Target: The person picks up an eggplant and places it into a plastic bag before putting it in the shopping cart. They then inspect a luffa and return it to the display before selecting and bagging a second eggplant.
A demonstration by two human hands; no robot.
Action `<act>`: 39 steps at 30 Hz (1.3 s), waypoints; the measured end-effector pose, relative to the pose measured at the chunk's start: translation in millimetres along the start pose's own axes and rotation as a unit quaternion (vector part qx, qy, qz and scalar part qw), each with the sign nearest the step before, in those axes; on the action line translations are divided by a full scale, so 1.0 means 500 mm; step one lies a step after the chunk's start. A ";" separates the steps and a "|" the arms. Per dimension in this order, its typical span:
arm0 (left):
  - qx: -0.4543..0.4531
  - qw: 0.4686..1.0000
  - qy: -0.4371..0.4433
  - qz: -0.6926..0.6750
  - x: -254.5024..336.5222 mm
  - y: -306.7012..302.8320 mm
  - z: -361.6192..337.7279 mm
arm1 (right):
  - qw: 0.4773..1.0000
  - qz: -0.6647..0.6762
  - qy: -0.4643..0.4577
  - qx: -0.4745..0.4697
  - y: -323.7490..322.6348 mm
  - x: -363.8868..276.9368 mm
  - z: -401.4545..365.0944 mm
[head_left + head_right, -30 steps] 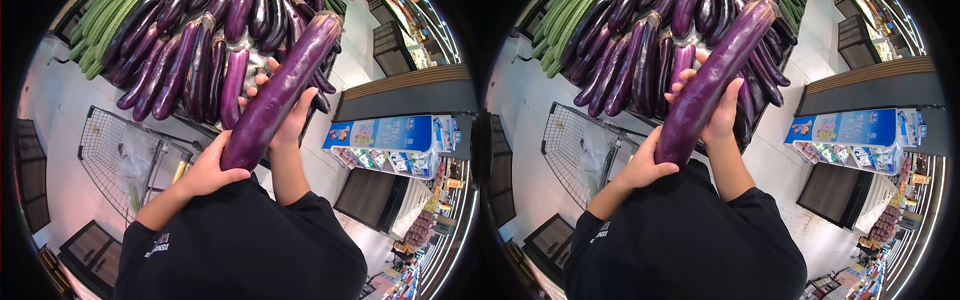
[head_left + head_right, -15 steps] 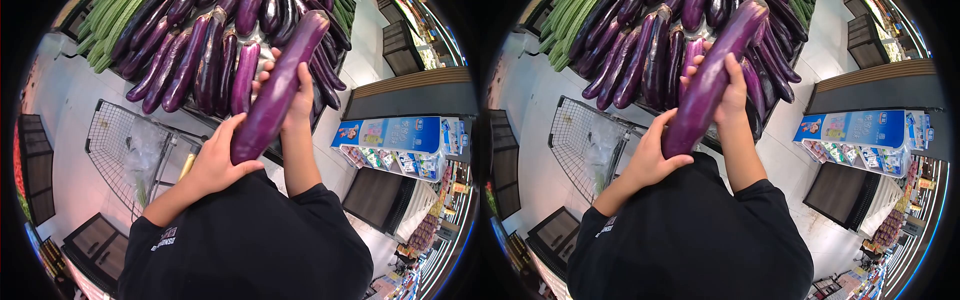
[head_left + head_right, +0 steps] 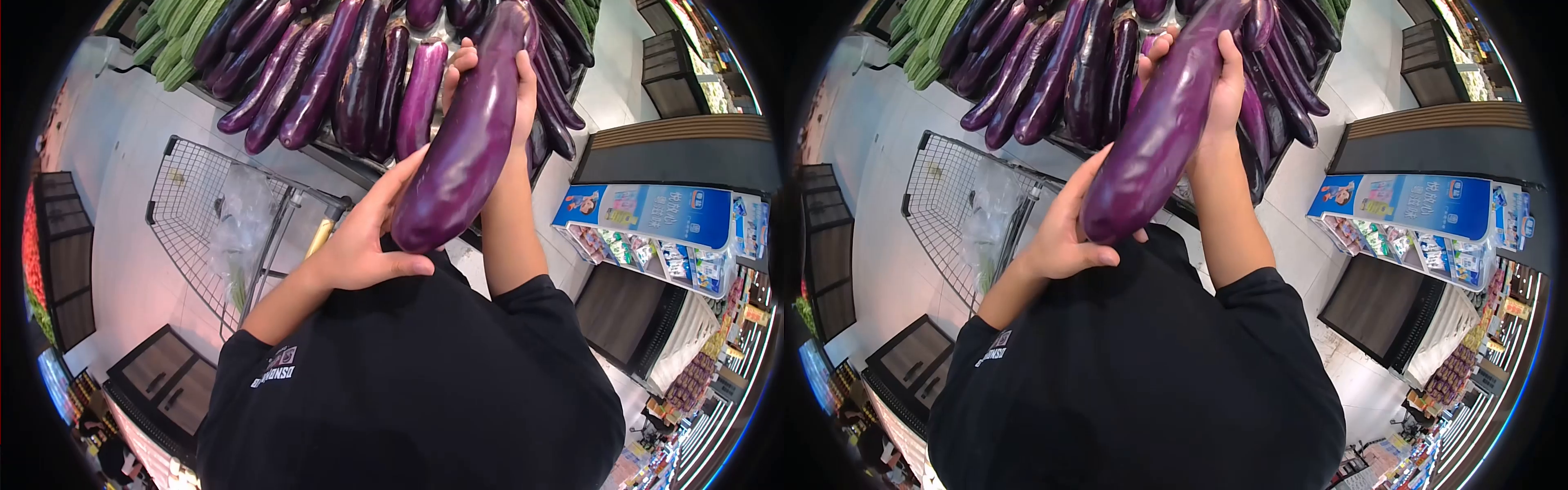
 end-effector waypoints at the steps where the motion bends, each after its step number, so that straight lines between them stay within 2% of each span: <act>1: 0.005 1.000 0.014 -0.014 0.011 0.004 0.003 | 0.999 -0.039 0.001 0.035 -0.007 0.005 -0.001; 4: -0.005 1.000 0.017 -0.016 0.011 0.001 0.004 | 0.995 -0.084 0.013 0.046 -0.021 0.004 -0.007; 6: -0.013 0.999 0.006 -0.030 0.010 0.003 -0.001 | 0.996 -0.064 -0.002 0.064 -0.020 0.000 -0.008; 9: -0.008 1.000 0.006 -0.018 -0.001 -0.006 -0.006 | 0.991 -0.109 -0.037 0.069 0.007 -0.009 -0.009; 11: 0.006 1.000 0.017 0.008 -0.007 -0.018 -0.005 | 0.938 -0.290 -0.123 0.147 0.033 -0.039 -0.025; 12: 0.023 0.996 0.041 0.072 0.001 -0.030 -0.002 | 0.938 -0.289 -0.124 0.145 0.051 -0.032 -0.031; 13: 0.040 0.988 0.065 0.134 0.009 -0.040 0.000 | 0.913 -0.353 -0.135 0.152 0.070 -0.032 -0.040; 14: 0.039 0.988 0.065 0.137 0.008 -0.044 0.000 | 0.884 -0.415 -0.145 0.158 0.081 -0.034 -0.045; 16: 0.100 0.925 0.119 0.346 0.037 -0.059 -0.007 | 0.828 -0.496 -0.214 0.150 0.111 -0.031 -0.055; 18: 0.115 0.914 0.122 0.370 0.035 -0.058 -0.001 | 0.781 -0.563 -0.232 0.139 0.145 -0.005 -0.066; 19: 0.115 0.931 0.110 0.329 0.029 -0.057 0.004 | 0.770 -0.583 -0.225 0.127 0.152 0.003 -0.063; 21: 0.115 0.945 0.099 0.290 0.015 -0.059 0.004 | 0.786 -0.574 -0.206 0.102 0.150 0.007 -0.057; 23: 0.070 0.994 0.076 0.038 -0.032 -0.058 0.002 | 0.821 -0.549 -0.148 0.052 0.117 0.014 -0.037; 24: 0.069 0.994 0.078 0.039 -0.032 -0.060 -0.001 | 0.820 -0.550 -0.149 0.050 0.089 0.009 -0.026; 25: 0.031 0.996 0.037 -0.075 -0.048 -0.050 -0.002 | 0.905 -0.416 -0.084 0.003 0.058 0.037 -0.007; 26: -0.008 0.982 -0.004 -0.186 -0.062 -0.035 -0.002 | 0.962 -0.270 -0.016 -0.045 0.043 0.069 0.001; 27: -0.005 0.977 0.004 -0.213 -0.064 -0.035 0.005 | 0.958 -0.287 -0.018 -0.019 0.022 0.073 0.005; 30: -0.021 0.967 -0.032 -0.251 -0.086 -0.038 0.007 | 0.945 -0.308 -0.064 0.086 -0.040 0.055 -0.004; 33: -0.017 0.975 -0.043 -0.217 -0.095 -0.036 0.001 | 0.938 -0.324 -0.076 0.095 -0.049 0.047 -0.017; 36: -0.017 0.981 -0.074 -0.179 -0.104 -0.044 -0.007 | 0.920 -0.371 -0.100 0.074 -0.018 0.041 -0.034; 39: -0.010 0.997 -0.073 0.020 -0.106 -0.049 -0.008 | 0.900 -0.407 -0.153 -0.039 0.036 0.027 -0.084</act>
Point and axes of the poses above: each hand's wrist, its own z-axis towards the middle knuckle, its own y-axis out of the palm, x = y × z, the point moved 10 cm from there along z, towards the middle knuckle
